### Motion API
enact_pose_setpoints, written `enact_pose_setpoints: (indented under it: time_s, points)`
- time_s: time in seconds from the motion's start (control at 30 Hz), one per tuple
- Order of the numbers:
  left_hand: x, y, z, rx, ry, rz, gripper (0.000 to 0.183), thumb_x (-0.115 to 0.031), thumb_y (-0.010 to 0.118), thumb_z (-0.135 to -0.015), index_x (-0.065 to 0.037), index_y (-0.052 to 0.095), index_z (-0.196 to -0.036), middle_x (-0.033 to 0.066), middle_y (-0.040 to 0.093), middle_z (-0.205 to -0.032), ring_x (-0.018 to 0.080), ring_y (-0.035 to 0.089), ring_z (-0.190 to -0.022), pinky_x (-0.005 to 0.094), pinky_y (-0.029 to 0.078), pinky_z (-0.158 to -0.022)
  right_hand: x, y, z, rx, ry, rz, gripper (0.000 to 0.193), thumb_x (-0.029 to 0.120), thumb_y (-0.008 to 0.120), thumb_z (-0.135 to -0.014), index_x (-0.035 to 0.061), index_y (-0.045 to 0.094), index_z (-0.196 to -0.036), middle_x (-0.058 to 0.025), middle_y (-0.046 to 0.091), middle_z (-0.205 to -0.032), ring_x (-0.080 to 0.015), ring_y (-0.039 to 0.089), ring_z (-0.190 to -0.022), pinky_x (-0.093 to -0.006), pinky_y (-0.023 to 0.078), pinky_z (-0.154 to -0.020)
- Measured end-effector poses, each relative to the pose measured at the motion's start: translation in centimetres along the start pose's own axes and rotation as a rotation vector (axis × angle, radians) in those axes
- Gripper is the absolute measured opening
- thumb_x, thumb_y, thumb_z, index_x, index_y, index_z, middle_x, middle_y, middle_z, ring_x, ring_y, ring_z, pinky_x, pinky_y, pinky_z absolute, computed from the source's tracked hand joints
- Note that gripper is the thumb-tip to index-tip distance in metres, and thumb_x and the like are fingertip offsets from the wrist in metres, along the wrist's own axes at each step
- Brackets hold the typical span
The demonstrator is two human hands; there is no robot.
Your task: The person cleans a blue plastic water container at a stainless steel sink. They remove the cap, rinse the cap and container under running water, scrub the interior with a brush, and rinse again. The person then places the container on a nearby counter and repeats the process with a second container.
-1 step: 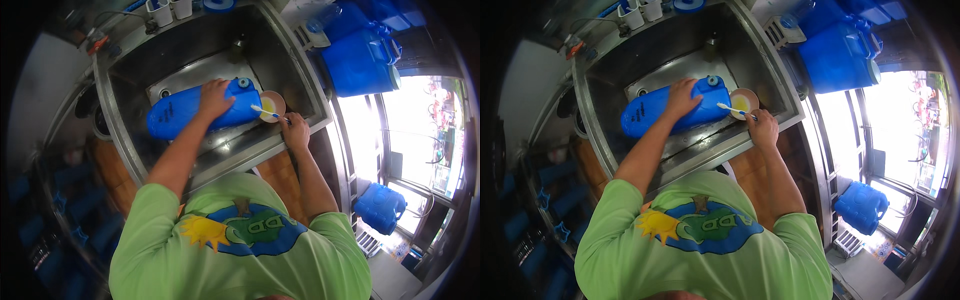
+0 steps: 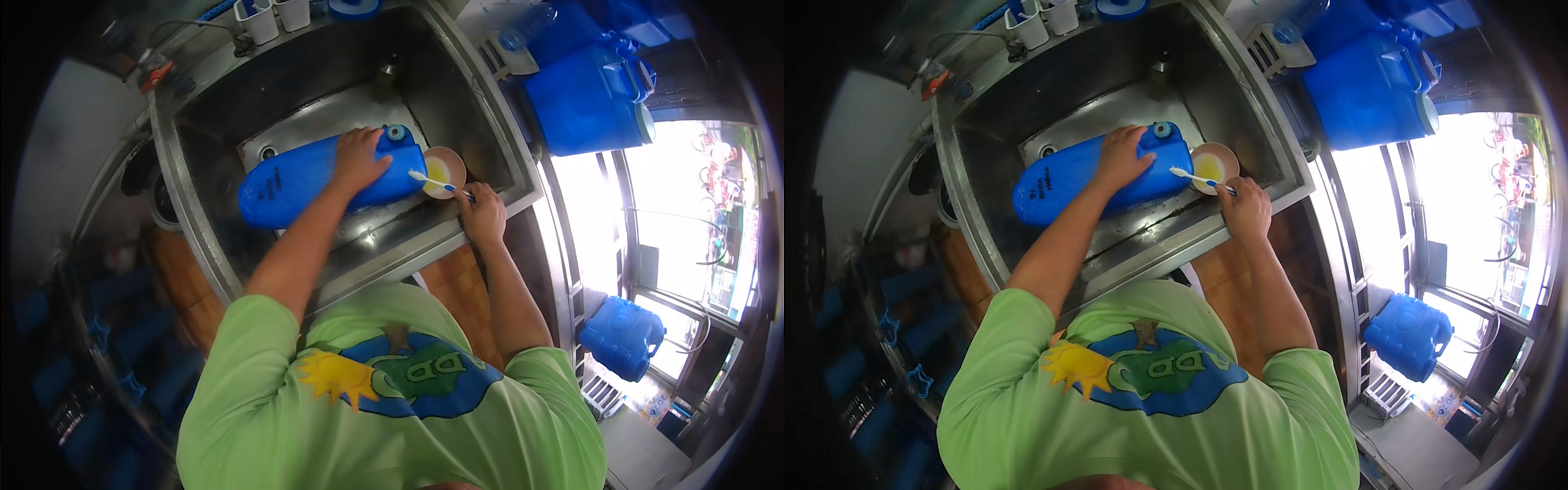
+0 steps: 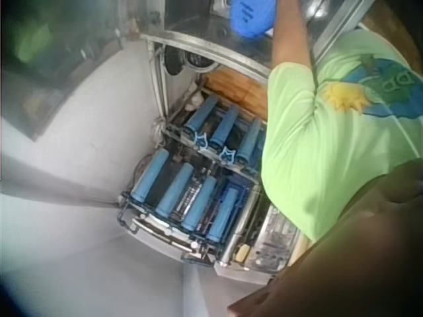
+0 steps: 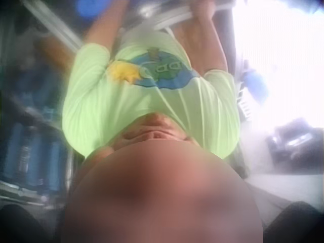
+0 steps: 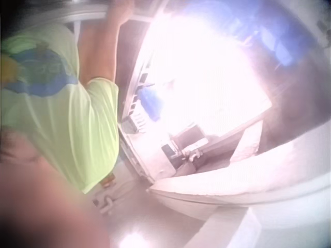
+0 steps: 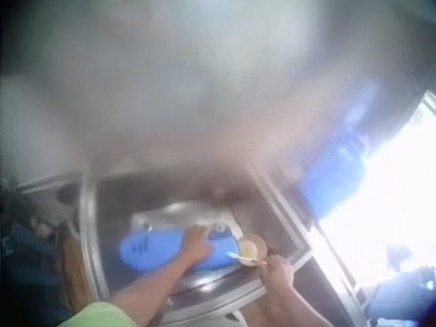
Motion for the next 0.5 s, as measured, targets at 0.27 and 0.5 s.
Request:
enact_pose_setpoints:
  time_s: [0.27, 0.5]
  points:
    - [-1.5, 2.9, -2.2, 0.009, -0.009, -0.077, 0.066, -0.049, 0.068, -0.087, -0.009, 0.057, -0.138, 0.0116, 0.069, -0.123, 0.0308, 0.05, -0.133, 0.0547, 0.022, -0.12, -0.4, -0.1, 0.1, 0.014, 0.036, 0.001, 0.03, 0.036, 0.069, -0.091, 0.0074, 0.072, -0.1, -0.0111, 0.067, -0.096, -0.0339, 0.064, -0.095, -0.0453, 0.048, -0.086]
    - [-0.2, 0.9, 0.8, 0.179, 0.066, 0.036, 0.061, -0.051, 0.068, -0.086, -0.009, 0.063, -0.13, 0.0076, 0.073, -0.108, 0.0275, 0.057, -0.122, 0.0504, 0.024, -0.12, -0.3, -0.3, -0.1, -0.055, 0.029, -0.028, 0.024, 0.029, 0.071, -0.089, 0.0079, 0.071, -0.101, -0.0105, 0.067, -0.096, -0.0335, 0.064, -0.096, -0.0449, 0.049, -0.087]
Point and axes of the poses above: each hand's wrist, its own z-axis away from the middle knuckle, its own y-axis out of the palm, x = y × z, the point moved 5 cm from there along -z, towards the middle knuckle
